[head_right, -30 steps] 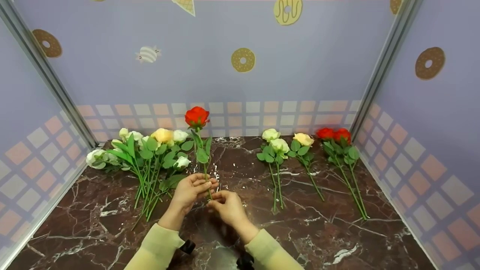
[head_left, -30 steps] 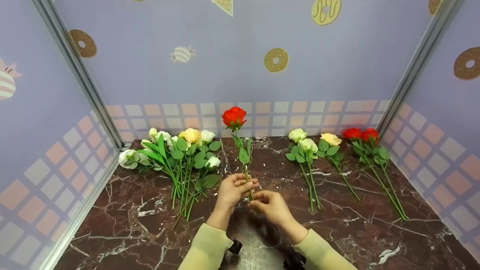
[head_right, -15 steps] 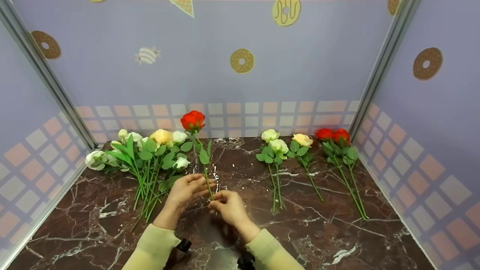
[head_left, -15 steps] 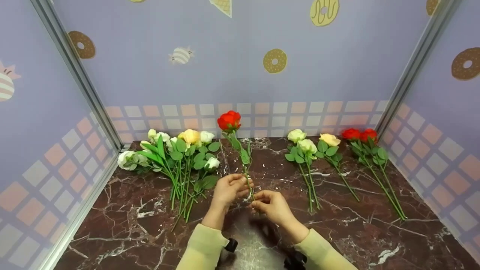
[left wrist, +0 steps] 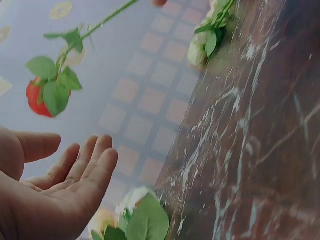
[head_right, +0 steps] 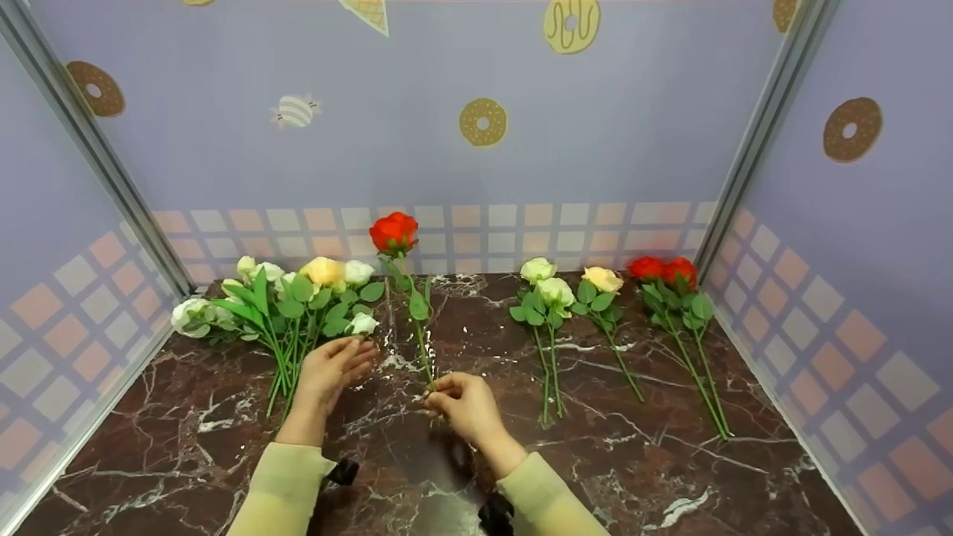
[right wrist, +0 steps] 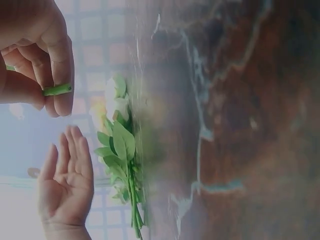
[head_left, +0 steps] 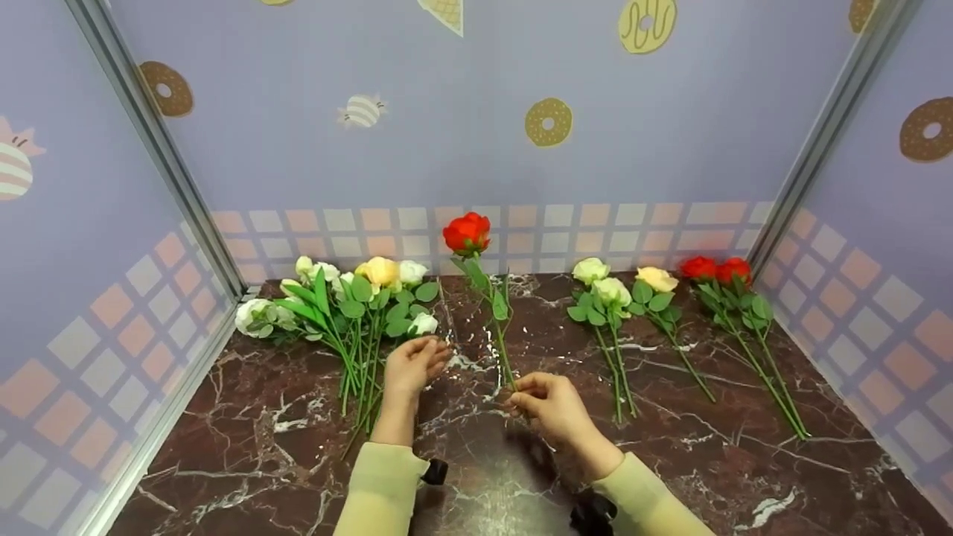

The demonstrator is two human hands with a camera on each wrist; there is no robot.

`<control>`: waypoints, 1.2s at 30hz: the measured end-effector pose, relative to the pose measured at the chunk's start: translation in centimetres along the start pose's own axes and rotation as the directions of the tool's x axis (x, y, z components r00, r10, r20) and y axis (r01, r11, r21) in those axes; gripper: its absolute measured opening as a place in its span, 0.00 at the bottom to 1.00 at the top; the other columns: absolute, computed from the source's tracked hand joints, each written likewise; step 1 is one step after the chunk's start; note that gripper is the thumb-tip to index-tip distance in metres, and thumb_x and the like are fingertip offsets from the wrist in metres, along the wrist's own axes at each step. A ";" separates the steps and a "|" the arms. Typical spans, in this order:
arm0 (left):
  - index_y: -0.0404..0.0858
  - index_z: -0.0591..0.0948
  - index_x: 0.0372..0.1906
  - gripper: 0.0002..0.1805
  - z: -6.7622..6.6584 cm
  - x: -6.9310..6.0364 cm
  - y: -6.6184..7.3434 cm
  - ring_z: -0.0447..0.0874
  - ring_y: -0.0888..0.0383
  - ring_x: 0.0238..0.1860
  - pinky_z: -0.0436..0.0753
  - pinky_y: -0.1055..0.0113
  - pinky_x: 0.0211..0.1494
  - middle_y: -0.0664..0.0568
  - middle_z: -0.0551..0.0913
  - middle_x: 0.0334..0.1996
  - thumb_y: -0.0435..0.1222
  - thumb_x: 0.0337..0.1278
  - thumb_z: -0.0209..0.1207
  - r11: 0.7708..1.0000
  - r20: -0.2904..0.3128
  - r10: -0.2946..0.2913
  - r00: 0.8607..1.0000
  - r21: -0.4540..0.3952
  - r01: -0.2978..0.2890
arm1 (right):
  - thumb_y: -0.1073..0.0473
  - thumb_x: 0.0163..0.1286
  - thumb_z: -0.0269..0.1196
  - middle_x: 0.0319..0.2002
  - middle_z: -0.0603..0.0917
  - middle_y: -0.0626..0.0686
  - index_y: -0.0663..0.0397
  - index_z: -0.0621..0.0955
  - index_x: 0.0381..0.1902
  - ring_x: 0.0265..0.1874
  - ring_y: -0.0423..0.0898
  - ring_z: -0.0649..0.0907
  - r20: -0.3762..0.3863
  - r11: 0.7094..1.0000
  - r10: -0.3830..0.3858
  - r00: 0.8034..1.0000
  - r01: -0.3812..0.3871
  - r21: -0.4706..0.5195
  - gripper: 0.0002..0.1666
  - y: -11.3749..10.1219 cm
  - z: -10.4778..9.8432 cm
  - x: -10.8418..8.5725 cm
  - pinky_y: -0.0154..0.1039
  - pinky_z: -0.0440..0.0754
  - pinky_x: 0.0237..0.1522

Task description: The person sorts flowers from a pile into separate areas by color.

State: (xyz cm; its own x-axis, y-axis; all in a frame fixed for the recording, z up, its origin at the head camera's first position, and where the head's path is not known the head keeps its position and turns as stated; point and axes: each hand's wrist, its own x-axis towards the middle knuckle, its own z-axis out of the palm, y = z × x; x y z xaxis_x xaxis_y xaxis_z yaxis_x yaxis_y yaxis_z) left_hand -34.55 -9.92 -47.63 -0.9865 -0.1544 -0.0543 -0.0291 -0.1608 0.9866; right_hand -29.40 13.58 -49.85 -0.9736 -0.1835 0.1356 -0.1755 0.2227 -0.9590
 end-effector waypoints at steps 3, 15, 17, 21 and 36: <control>0.21 0.76 0.63 0.19 -1.0 0.5 0.0 0.91 0.52 0.48 0.91 0.63 0.52 0.29 0.85 0.55 0.30 0.76 0.55 1.000 -0.052 0.007 0.999 0.025 -0.006 | 0.71 0.69 0.65 0.35 0.90 0.69 0.77 0.83 0.44 0.29 0.50 0.89 -0.008 0.999 -0.026 1.000 0.026 -0.031 0.10 0.0 -0.3 0.1 0.39 0.89 0.27; 0.26 0.77 0.65 0.19 -5.9 1.3 0.8 0.79 0.39 0.59 0.82 0.56 0.59 0.31 0.80 0.59 0.30 0.75 0.55 0.960 -0.257 0.083 0.963 0.279 -0.008 | 0.71 0.68 0.66 0.35 0.90 0.67 0.76 0.83 0.44 0.28 0.50 0.90 -0.082 0.999 -0.019 0.996 0.016 -0.042 0.09 -0.4 -2.6 0.8 0.36 0.89 0.28; 0.26 0.77 0.64 0.19 -6.4 1.3 0.8 0.78 0.39 0.61 0.81 0.54 0.61 0.30 0.79 0.60 0.30 0.75 0.55 0.944 -0.256 0.087 0.963 0.329 0.002 | 0.72 0.68 0.66 0.35 0.90 0.66 0.75 0.84 0.44 0.27 0.48 0.89 -0.110 0.999 0.001 0.994 -0.005 -0.035 0.10 -0.6 -3.1 0.9 0.37 0.89 0.29; 0.27 0.79 0.63 0.18 -6.9 1.0 0.7 0.79 0.37 0.60 0.81 0.49 0.60 0.30 0.80 0.58 0.31 0.75 0.55 0.869 -0.203 0.072 0.976 0.494 0.038 | 0.73 0.67 0.66 0.34 0.90 0.65 0.74 0.84 0.44 0.26 0.45 0.88 -0.170 0.999 0.017 0.985 -0.022 -0.029 0.09 -0.9 -4.5 1.2 0.38 0.90 0.29; 0.34 0.86 0.50 0.12 -8.1 0.6 0.3 0.84 0.37 0.53 0.85 0.41 0.54 0.36 0.85 0.55 0.34 0.64 0.67 0.421 -0.084 -0.057 0.995 0.901 0.100 | 0.70 0.73 0.63 0.35 0.92 0.54 0.77 0.79 0.57 0.29 0.38 0.90 -0.329 0.993 0.096 0.939 -0.070 0.090 0.18 -1.9 -12.0 1.0 0.34 0.91 0.39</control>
State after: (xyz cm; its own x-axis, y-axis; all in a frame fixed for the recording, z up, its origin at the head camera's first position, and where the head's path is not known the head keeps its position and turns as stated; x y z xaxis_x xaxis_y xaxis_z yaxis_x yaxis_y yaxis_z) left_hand -33.83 -17.92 -48.63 -0.9663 -0.2260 -0.1230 -0.2559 0.7956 0.5491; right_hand -31.83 24.45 -44.88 -0.9795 0.1641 0.1168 -0.0926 0.1479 -0.9846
